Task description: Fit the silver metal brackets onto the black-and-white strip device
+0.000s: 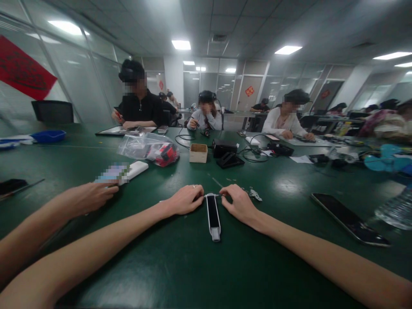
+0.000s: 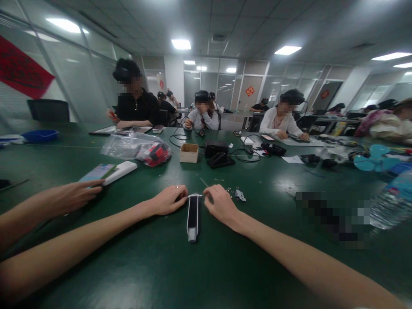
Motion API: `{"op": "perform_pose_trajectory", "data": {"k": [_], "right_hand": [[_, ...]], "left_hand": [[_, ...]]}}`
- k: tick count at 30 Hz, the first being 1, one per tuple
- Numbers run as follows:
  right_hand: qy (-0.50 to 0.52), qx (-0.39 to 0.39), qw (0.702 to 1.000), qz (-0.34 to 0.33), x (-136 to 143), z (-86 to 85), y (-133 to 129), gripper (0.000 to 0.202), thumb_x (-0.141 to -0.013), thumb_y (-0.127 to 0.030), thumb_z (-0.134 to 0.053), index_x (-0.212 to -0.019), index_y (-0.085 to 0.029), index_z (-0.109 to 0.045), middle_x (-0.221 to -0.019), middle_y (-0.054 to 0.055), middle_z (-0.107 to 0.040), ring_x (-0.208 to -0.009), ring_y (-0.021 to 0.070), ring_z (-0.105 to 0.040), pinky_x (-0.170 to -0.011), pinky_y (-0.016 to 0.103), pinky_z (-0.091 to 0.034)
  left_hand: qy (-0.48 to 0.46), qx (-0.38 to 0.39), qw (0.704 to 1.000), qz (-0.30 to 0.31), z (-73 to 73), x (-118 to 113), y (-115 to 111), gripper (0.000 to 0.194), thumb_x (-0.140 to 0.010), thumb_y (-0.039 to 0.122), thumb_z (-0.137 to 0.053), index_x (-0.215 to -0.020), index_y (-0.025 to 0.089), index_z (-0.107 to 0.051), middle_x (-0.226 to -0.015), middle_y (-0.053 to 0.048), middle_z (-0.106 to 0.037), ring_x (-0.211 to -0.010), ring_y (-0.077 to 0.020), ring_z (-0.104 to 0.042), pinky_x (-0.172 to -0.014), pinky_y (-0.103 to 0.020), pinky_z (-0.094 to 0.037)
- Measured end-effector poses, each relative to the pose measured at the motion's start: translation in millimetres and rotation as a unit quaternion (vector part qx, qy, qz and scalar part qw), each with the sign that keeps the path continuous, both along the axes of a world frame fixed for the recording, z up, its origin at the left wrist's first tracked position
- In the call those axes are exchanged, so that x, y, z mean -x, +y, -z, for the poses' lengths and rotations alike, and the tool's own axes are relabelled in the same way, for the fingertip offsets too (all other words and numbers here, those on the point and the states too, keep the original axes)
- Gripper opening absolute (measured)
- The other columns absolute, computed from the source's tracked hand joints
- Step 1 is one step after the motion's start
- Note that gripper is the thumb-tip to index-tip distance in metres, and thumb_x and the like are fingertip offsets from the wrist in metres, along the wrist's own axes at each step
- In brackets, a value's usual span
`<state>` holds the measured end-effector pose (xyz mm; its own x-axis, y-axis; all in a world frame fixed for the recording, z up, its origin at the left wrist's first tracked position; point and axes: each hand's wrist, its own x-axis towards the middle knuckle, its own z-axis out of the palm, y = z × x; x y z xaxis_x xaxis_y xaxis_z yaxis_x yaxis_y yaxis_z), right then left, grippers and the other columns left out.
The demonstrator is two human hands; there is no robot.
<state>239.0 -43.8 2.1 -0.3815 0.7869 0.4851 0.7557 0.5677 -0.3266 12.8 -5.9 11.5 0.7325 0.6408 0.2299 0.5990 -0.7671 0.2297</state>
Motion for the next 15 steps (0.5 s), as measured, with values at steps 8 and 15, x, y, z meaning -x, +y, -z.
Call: {"op": "perform_pose_trajectory", "data": {"k": [8,15], "right_hand": [[-0.001,-0.002,1.0,-0.024,0.1,1.1,1.1,0.016,-0.084,-0.014,-0.051,-0.094,-0.018,-0.063,-0.093,0.007,-0.062,-0.087,0.0206,-0.057,-0.077,0.037,-0.051],[-0.02,0.018,1.0,-0.014,1.0,-1.8,-0.9,0.015,-0.086,-0.016,-0.051,-0.094,-0.018,-0.063,-0.093,0.007,-0.063,-0.087,0.0198,-0.057,-0.076,0.038,-0.051]], "left_hand": [[-0.004,-0.007,1.0,0.0,1.8,1.3,0.8,0.013,-0.091,0.027,-0.04,-0.091,0.018,-0.049,-0.079,-0.003,-0.059,-0.069,-0.0169,-0.054,-0.063,-0.028,-0.039],[-0.01,0.001,1.0,-0.004,0.7,1.5,0.0,0.014,-0.092,0.028,-0.04,-0.091,0.018,-0.049,-0.079,-0.003,-0.059,-0.069,-0.0169,-0.054,-0.063,-0.028,-0.039]]}}
